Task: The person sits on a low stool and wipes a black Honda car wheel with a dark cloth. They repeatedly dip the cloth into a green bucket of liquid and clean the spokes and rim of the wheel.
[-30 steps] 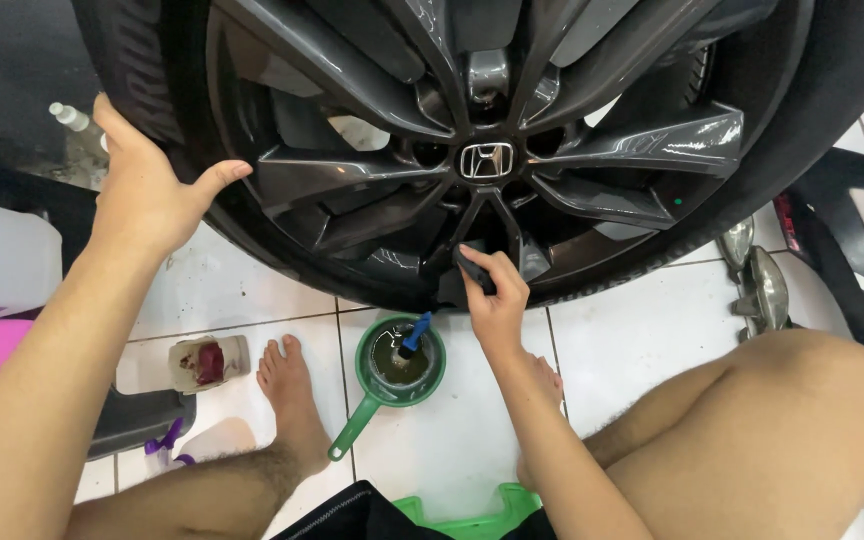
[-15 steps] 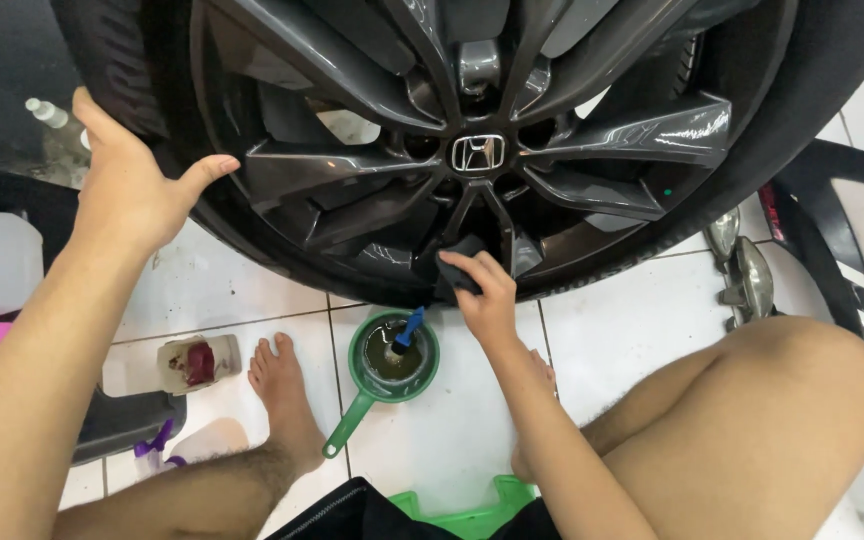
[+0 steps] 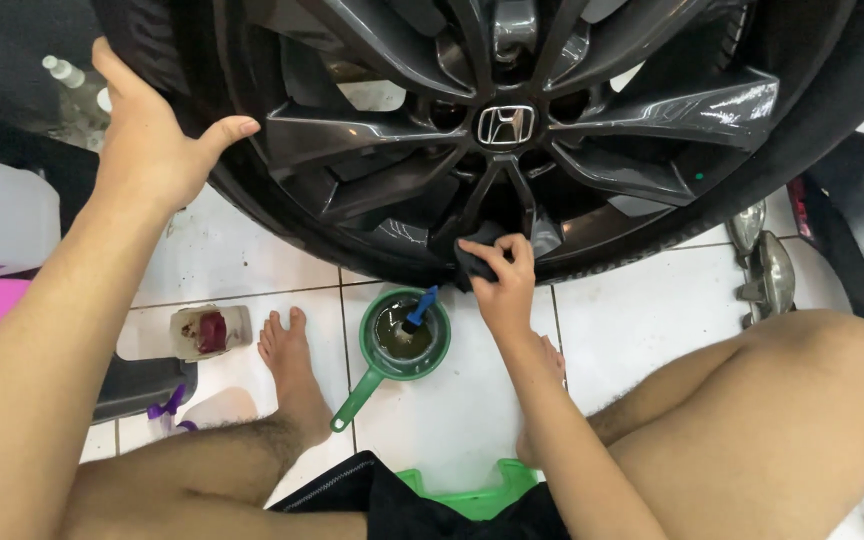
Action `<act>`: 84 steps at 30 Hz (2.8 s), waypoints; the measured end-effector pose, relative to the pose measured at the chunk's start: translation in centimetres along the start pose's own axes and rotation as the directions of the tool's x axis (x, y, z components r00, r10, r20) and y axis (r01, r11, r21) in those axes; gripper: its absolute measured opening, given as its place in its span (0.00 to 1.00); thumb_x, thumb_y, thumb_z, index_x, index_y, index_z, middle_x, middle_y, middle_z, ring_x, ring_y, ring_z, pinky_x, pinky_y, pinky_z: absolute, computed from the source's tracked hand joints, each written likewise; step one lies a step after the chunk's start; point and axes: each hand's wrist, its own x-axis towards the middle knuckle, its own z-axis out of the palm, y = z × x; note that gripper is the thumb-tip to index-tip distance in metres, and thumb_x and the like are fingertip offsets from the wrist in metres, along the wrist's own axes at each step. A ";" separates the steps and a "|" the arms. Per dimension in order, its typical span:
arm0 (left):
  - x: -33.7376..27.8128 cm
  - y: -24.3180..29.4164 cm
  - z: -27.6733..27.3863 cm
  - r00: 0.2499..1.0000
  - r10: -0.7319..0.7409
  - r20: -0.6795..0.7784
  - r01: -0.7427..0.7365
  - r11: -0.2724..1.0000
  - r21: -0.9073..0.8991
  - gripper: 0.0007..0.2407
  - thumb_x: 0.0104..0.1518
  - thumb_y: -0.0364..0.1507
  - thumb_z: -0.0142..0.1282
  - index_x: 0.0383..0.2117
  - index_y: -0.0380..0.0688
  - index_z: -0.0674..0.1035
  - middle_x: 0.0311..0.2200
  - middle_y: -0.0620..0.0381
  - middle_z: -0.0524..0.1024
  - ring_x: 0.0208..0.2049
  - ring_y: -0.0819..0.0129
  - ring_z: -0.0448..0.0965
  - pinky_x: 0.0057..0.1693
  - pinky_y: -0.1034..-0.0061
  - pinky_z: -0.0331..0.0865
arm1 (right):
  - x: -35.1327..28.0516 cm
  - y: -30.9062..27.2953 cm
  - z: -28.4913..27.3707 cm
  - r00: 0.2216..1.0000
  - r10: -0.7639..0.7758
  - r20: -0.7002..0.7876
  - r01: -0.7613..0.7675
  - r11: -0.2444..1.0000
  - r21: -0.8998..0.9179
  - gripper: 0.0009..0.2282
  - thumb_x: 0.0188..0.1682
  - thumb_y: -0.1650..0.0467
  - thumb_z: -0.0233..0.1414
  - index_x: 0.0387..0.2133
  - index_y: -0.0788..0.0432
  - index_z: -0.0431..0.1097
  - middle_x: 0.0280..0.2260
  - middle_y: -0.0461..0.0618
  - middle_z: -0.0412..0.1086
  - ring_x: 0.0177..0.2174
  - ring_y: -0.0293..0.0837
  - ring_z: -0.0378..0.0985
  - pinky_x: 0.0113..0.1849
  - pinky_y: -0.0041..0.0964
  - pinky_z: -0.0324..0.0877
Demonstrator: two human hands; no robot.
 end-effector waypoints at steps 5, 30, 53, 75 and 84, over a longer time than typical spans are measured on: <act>-0.3 0.4 -0.4 1.000 -0.006 0.015 0.006 1.000 -0.013 0.49 0.63 0.42 0.74 0.66 0.40 0.35 0.69 0.29 0.54 0.66 0.36 0.62 0.62 0.51 0.62 | -3.0 0.1 1.7 0.988 0.128 0.091 -0.113 0.982 -0.149 0.21 0.41 0.83 0.55 0.45 0.49 0.79 0.36 0.49 0.60 0.40 0.51 0.64 0.44 0.42 0.68; -0.4 0.5 -2.1 0.946 -0.250 0.208 0.091 0.817 0.570 0.45 0.59 0.59 0.56 0.67 0.35 0.48 0.53 0.31 0.74 0.55 0.30 0.72 0.53 0.43 0.68 | -0.8 -1.5 1.7 0.997 -0.061 0.044 0.067 0.986 -0.150 0.15 0.45 0.79 0.60 0.46 0.57 0.78 0.30 0.47 0.72 0.31 0.47 0.71 0.35 0.38 0.70; -13.3 -5.1 22.5 0.084 -0.326 0.942 -0.655 0.694 0.299 0.29 0.60 0.55 0.42 0.51 0.43 0.79 0.34 0.52 0.83 0.39 0.59 0.84 0.48 0.56 0.74 | -0.2 -0.7 3.0 0.995 -0.065 0.075 0.086 0.943 -0.321 0.10 0.41 0.72 0.64 0.36 0.43 0.81 0.20 0.39 0.70 0.23 0.43 0.77 0.30 0.33 0.73; -22.8 -12.3 23.3 0.549 -0.269 0.792 -0.146 0.901 0.408 0.23 0.64 0.52 0.47 0.24 0.45 0.75 0.27 0.56 0.76 0.30 0.60 0.79 0.35 0.67 0.72 | 3.1 -3.1 1.4 0.983 -0.176 -0.055 0.165 0.972 -0.168 0.14 0.50 0.78 0.63 0.48 0.55 0.77 0.32 0.43 0.74 0.31 0.38 0.78 0.33 0.28 0.73; -10.3 -1.0 8.3 0.334 -0.597 0.729 -0.351 0.639 0.684 0.36 0.53 0.63 0.45 0.56 0.45 0.73 0.52 0.35 0.51 0.48 0.45 0.48 0.56 0.61 0.46 | 0.4 -1.5 3.1 0.980 0.013 0.200 0.004 0.996 -0.084 0.17 0.46 0.76 0.61 0.50 0.57 0.74 0.42 0.47 0.77 0.41 0.44 0.81 0.45 0.34 0.76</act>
